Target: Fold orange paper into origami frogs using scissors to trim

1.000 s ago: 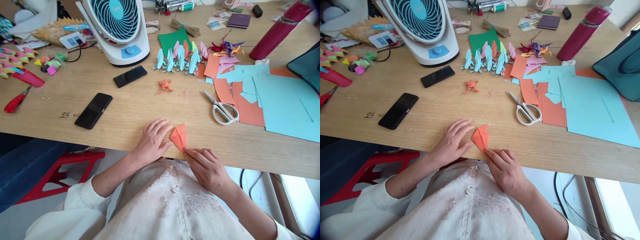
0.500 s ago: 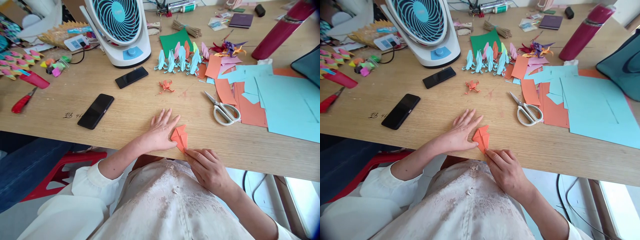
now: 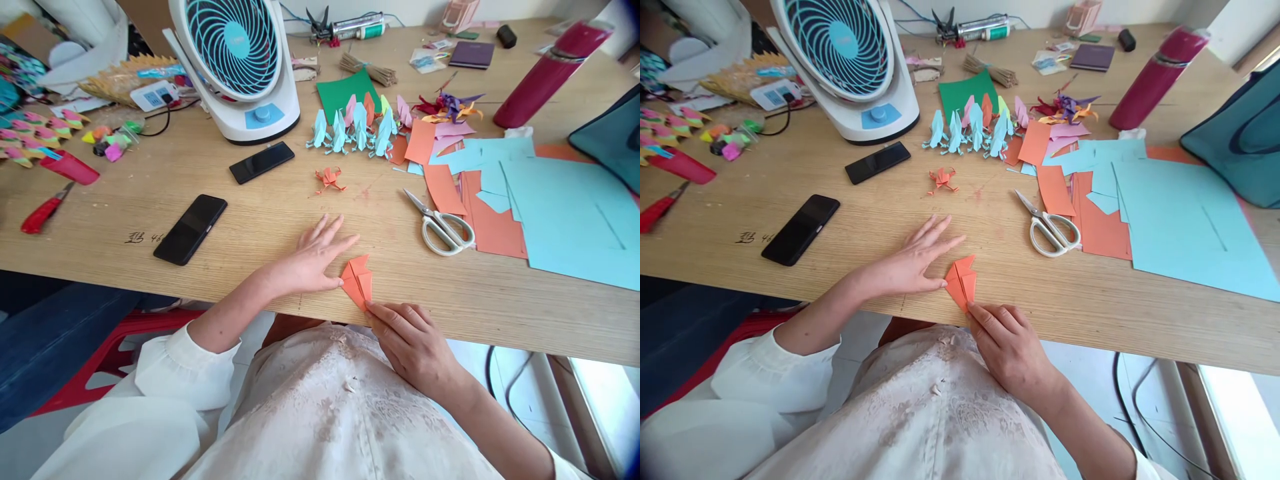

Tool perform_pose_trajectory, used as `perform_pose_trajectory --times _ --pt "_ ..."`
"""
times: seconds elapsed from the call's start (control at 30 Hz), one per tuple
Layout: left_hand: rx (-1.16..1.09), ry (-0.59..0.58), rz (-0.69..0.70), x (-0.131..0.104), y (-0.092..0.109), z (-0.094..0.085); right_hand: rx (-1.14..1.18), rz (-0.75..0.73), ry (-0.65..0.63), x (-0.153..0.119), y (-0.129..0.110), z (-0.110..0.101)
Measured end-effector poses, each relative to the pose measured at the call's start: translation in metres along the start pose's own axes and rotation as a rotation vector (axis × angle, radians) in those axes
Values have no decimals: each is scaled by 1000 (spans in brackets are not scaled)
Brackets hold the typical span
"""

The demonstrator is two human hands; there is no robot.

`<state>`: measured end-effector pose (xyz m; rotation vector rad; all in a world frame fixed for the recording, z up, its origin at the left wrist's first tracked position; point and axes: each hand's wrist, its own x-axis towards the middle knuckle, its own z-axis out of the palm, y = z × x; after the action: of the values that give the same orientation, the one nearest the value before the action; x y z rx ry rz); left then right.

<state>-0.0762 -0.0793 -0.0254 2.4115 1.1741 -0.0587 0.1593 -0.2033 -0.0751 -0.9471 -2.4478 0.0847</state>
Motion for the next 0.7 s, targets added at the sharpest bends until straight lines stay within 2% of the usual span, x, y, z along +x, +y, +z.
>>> perform_pose_trajectory --times 0.07,0.13,0.23,0.4,0.7 --pt "-23 106 72 -4 8 7 -2 0 -1 -1 0 1" --pt "-37 231 13 -5 18 15 -15 -2 -3 -3 0 3" --pt "-31 309 -109 0 28 27 -36 -3 -17 -5 0 4" --pt "-145 321 -162 9 34 31 -31 -22 -17 -11 1 8" --pt "-571 204 -160 10 34 15 -28 -37 -9 -16 3 14"
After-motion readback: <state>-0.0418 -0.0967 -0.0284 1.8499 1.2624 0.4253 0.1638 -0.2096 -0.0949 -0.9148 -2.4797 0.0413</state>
